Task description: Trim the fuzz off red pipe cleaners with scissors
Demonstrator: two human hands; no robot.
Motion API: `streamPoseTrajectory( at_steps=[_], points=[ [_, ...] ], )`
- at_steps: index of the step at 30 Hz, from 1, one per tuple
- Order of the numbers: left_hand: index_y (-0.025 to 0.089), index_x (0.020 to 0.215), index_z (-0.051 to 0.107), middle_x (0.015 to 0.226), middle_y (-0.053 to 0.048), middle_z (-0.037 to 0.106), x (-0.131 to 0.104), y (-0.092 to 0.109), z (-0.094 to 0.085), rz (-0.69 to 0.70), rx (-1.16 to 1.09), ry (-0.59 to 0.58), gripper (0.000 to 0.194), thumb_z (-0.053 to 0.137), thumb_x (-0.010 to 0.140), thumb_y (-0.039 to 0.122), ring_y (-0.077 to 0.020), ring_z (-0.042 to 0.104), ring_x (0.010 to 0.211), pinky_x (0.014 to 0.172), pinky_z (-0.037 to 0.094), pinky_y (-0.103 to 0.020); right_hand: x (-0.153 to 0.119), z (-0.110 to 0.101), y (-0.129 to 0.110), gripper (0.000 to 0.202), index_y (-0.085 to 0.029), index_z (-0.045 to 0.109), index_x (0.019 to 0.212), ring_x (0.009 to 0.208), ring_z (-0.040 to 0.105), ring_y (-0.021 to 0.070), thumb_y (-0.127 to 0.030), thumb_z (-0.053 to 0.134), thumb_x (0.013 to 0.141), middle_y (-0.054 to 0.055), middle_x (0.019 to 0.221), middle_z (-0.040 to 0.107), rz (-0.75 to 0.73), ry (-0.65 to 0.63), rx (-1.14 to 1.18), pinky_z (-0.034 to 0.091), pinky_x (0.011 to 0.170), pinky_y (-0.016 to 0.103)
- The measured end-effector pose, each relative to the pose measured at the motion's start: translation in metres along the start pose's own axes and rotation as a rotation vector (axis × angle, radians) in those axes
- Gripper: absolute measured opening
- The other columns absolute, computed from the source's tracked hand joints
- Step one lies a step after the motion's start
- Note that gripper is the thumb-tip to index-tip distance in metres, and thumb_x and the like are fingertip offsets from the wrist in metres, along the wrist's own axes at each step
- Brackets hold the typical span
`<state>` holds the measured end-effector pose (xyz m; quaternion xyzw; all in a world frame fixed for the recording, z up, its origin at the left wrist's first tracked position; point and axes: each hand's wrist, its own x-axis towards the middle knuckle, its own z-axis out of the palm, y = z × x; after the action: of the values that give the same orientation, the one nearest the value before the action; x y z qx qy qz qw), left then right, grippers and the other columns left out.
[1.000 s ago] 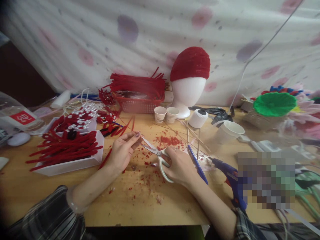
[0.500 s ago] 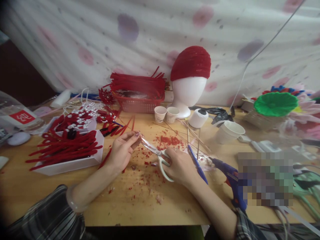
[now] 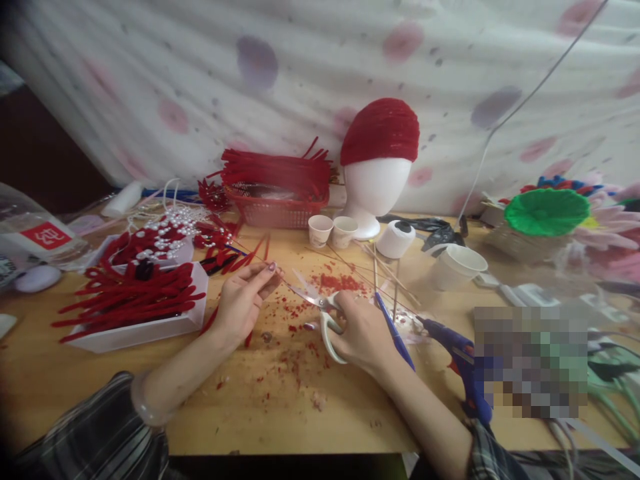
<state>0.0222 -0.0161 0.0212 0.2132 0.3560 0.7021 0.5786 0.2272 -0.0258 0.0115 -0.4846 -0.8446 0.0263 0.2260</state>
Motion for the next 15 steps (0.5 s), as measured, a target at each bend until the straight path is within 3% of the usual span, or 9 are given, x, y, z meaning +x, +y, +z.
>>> streamPoseTrajectory(
  at_steps=[5, 15],
  points=[
    [0.013, 0.07, 0.069, 0.072, -0.002, 0.07, -0.0015, -0.0028, -0.0005, 0.0, 0.025, -0.003, 0.017, 0.079, 0.059, 0.017, -0.0109, 0.066, 0.07, 0.08, 0.052, -0.028, -0.002, 0.0052, -0.0009, 0.012, -0.022, 0.047, 0.077, 0.057, 0.049, 0.0155, -0.032, 0.053, 0.076, 0.001, 0.062, 0.054, -0.051, 0.002, -0.122, 0.028, 0.054, 0.025],
    [0.013, 0.07, 0.069, 0.072, -0.001, 0.07, -0.0039, -0.0044, 0.0009, 0.008, 0.02, 0.01, 0.016, 0.08, 0.059, 0.017, -0.0104, 0.065, 0.071, 0.08, 0.051, -0.027, -0.0014, 0.0045, -0.0041, 0.022, -0.021, 0.045, 0.072, 0.056, 0.049, 0.0146, -0.04, 0.054, 0.079, 0.001, 0.061, 0.054, -0.044, -0.007, -0.078, 0.03, 0.053, 0.024]
  ],
)
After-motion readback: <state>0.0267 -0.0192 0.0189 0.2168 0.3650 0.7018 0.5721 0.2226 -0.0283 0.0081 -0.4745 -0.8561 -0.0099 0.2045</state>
